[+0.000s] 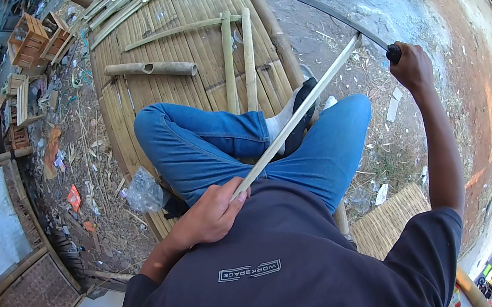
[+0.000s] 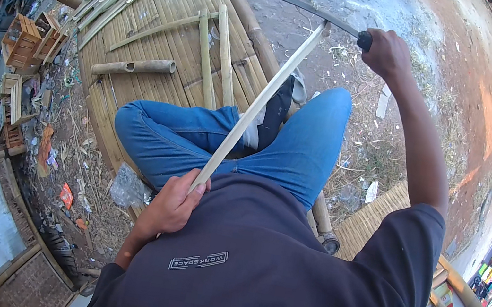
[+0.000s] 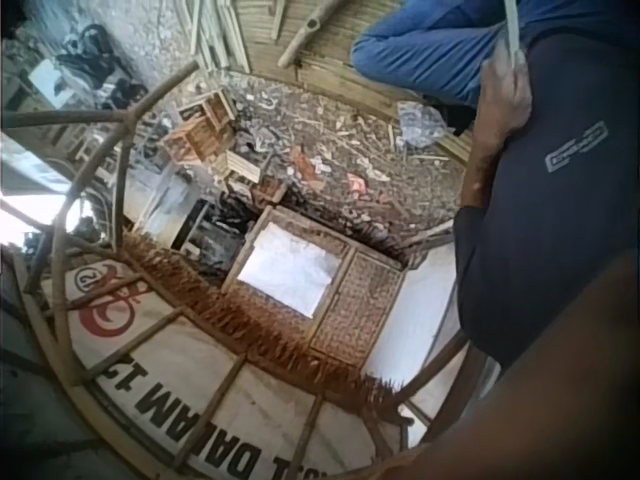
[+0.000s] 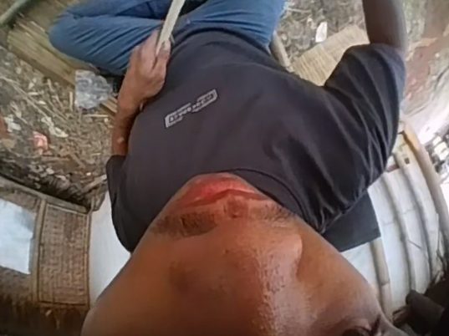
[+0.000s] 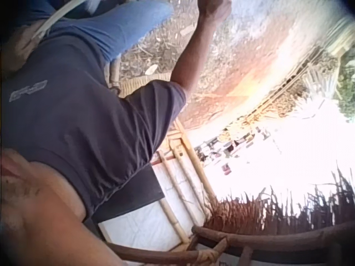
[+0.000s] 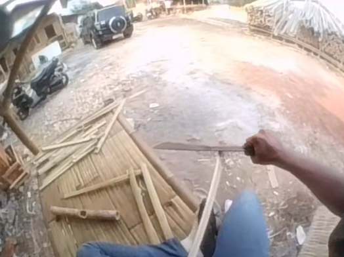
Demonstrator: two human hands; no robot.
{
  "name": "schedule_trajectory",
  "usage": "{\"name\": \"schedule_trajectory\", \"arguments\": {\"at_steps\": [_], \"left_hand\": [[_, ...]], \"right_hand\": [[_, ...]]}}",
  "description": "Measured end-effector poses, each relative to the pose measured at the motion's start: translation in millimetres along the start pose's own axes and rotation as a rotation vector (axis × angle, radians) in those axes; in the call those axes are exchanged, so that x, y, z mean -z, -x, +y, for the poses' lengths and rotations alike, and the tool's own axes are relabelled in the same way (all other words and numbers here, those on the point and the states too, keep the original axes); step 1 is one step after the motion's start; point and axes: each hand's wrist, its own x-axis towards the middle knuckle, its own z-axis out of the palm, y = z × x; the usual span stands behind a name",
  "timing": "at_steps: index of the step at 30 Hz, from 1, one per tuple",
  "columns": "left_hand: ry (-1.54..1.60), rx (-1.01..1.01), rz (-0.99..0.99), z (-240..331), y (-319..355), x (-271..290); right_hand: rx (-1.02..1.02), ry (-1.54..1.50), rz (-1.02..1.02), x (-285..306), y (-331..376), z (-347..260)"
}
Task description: The person shaves thin strips of wood from a length of bamboo using a machete. They hold the bamboo piece by hand and pull the blade toward themselves to remove shavings, repeating the action on different sides of the wood.
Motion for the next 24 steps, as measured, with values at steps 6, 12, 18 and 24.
{"name": "schedule_trajectory", "arguments": {"at_steps": [6,12,18,24], "left_hand": [[-0.012,-0.067,0.081,-3.7,-5.3,17.2],[0.195,0.010,0.123,-42.6,-29.2,1.0],[0.340,-0.014,0.068,-22.0,-54.6,-10.5],[0.128,-0.130,0.230,-6.6,-62.5,-16.2]], "right_hand": [[-0.373,-0.066,0.016,-19.5,-12.9,55.9],[-0.269,-0.442,0.132,3.2,19.5,-12.5],[0.015,-0.535,-0.141,21.8,78.6,-116.5],[0.228,-0.338,-0.203,36.0,91.8,-153.3]]}}
